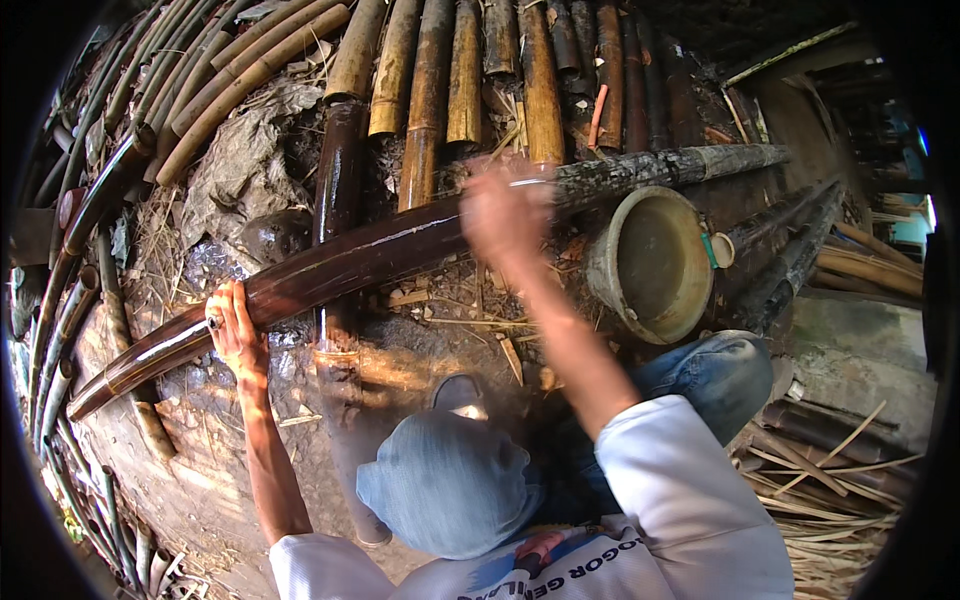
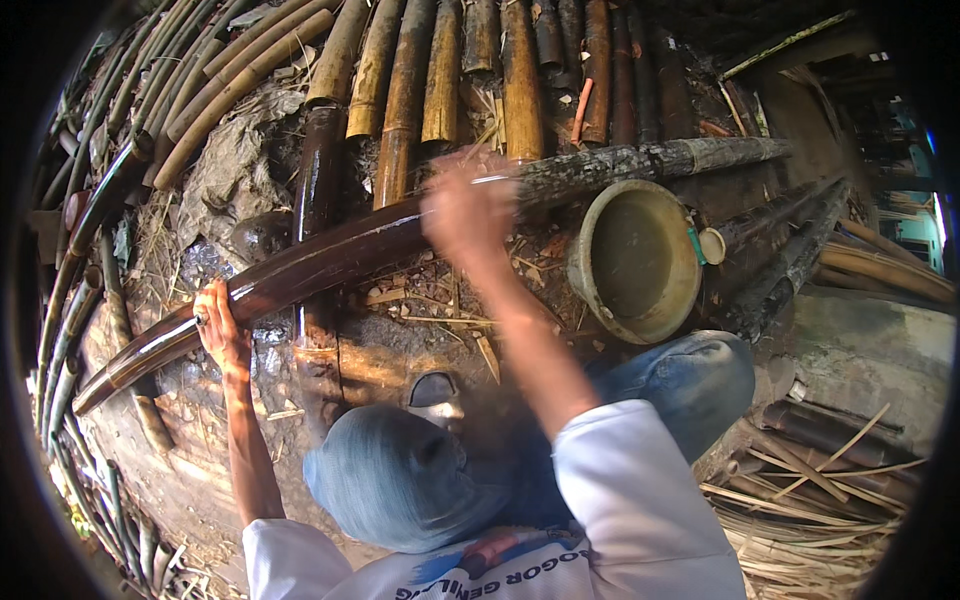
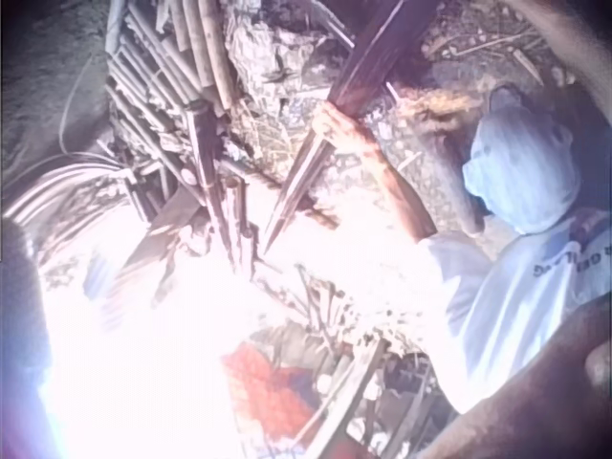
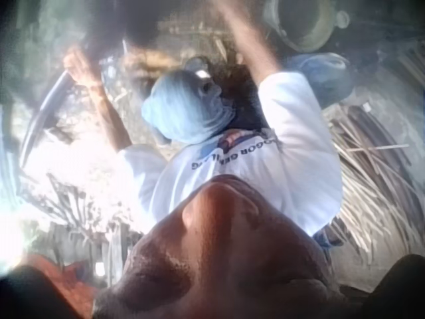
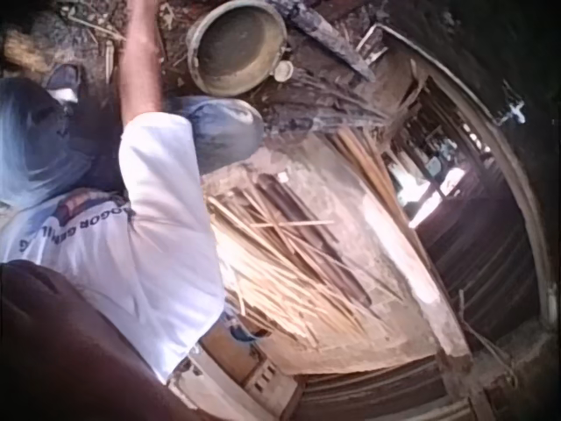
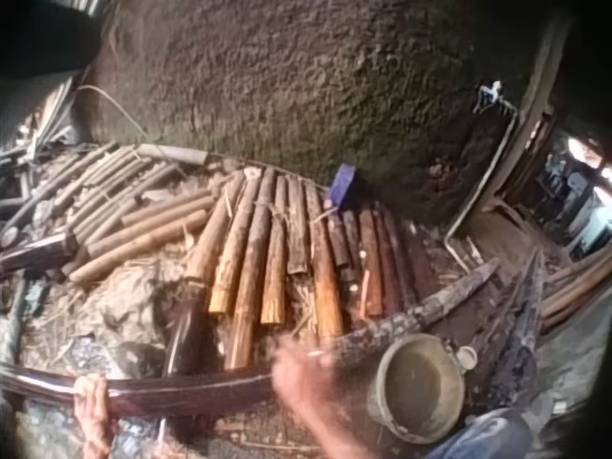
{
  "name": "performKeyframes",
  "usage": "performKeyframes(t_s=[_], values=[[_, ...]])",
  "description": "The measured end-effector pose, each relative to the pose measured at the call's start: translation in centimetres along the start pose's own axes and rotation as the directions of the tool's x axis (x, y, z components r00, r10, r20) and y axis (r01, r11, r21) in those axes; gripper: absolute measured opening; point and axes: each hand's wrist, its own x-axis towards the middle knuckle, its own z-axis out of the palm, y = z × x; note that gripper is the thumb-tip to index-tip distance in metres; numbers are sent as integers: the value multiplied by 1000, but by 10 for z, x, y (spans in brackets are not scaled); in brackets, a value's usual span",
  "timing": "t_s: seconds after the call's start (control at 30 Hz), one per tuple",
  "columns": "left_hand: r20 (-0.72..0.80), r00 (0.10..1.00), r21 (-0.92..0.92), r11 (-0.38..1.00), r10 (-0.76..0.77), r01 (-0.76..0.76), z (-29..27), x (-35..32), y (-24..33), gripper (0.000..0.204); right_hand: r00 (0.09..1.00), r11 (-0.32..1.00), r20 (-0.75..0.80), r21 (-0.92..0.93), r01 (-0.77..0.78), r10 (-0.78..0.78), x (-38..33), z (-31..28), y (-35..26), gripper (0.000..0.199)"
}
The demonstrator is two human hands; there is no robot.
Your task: The person sits on the ground and repeatedly rubs a long bamboo pole with a cloth, occasionally dipping the cloth into a nearby bowl of liquid. The person rotates the pole to treat different sections and continues the rubbing motion throughout the clip.
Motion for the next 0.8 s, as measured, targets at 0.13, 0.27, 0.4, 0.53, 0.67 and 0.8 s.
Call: performKeyframes(t_s=[0.13,0.27,0.4,0.53,0.67,0.8], values=[[-294,944,21,988,149,-150,13,5,5,66,925,798,-376,-573,-187,-53,46,-100,52,25],[-252,963,1,995,96,-99,4,9,15,54,977,910,168,-371,185,-130,5,3,-36,24],[235,972,56,998,-23,11,-29,17,15,109,712,671,112,-263,694,-693,-35,83,-84,34],[404,908,65,986,113,-152,-39,61,-17,131,955,907,-176,-392,154,-239,14,-25,8,19],[507,845,-75,985,170,-154,-18,71,-30,120,925,899,-372,-377,-221,71,62,-112,69,33],[453,891,-83,997,40,-3,-16,36,-22,115,988,886,137,-445,131,-78,11,-7,-22,27]])
